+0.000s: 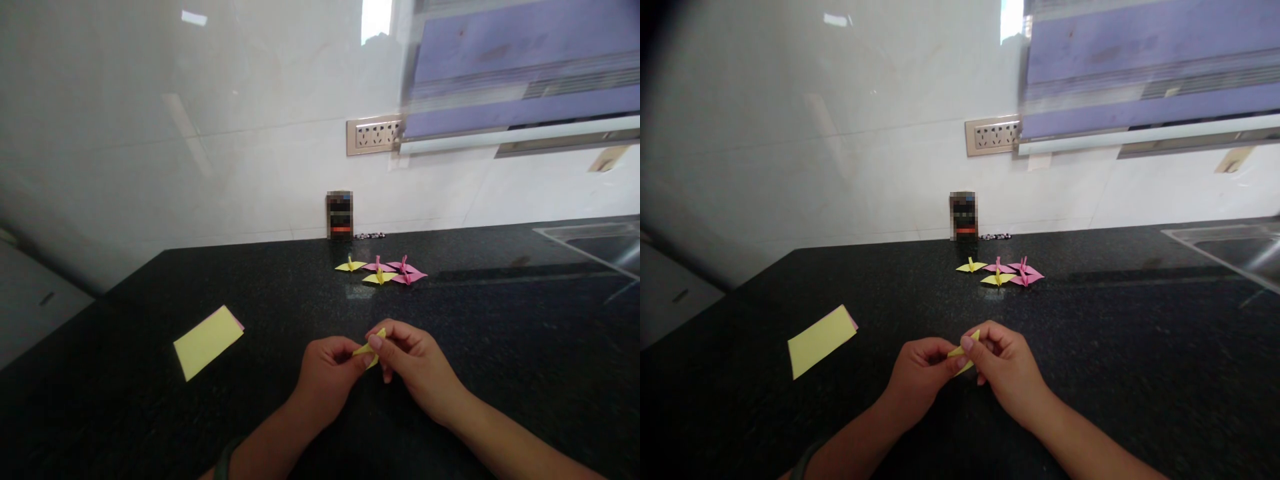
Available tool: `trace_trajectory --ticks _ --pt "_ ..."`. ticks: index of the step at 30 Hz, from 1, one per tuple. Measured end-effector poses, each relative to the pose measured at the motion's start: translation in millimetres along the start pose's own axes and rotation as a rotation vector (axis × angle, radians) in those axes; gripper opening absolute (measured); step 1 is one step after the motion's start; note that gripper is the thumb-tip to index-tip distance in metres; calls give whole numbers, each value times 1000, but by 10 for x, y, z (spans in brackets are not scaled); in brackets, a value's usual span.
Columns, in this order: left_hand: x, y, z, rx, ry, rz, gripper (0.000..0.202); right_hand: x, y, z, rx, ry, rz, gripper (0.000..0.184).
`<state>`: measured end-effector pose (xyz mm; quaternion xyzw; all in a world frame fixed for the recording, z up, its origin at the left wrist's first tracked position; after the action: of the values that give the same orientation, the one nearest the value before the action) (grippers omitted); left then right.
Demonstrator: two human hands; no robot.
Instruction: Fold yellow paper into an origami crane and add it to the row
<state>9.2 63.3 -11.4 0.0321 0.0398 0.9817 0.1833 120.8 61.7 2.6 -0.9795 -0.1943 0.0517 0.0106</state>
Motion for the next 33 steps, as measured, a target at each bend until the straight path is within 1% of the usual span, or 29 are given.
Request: trace_trajectory --ticks 8,17,23,29,33 --pt "-9 1 -41 14 -6 -15 19 2 -4 -24 -27 29 -1 18" --pt "-32 5 5 36 -45 -15 18 28 -7 26 -85 29 28 17" --pt "-71 3 83 -23 -86 -86 24 33 3 39 -118 28 37 17" --pt "-49 10 71 -12 -115 -49 24 13 -1 48 -136 5 18 16" --pt "-46 6 62 -14 -121 -48 24 20 3 79 -153 -11 22 15"
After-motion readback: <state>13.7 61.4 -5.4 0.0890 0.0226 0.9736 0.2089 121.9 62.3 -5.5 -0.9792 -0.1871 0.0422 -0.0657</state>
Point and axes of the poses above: each hand's wrist, its own y-axis away from the middle knuckle, its own x-axis out of the back of the hand, z = x × y, the point moved 7 cm from there along -y, towards the middle knuckle, and after that the axes turned 10 degrees about -z, right-handed, at the moved point
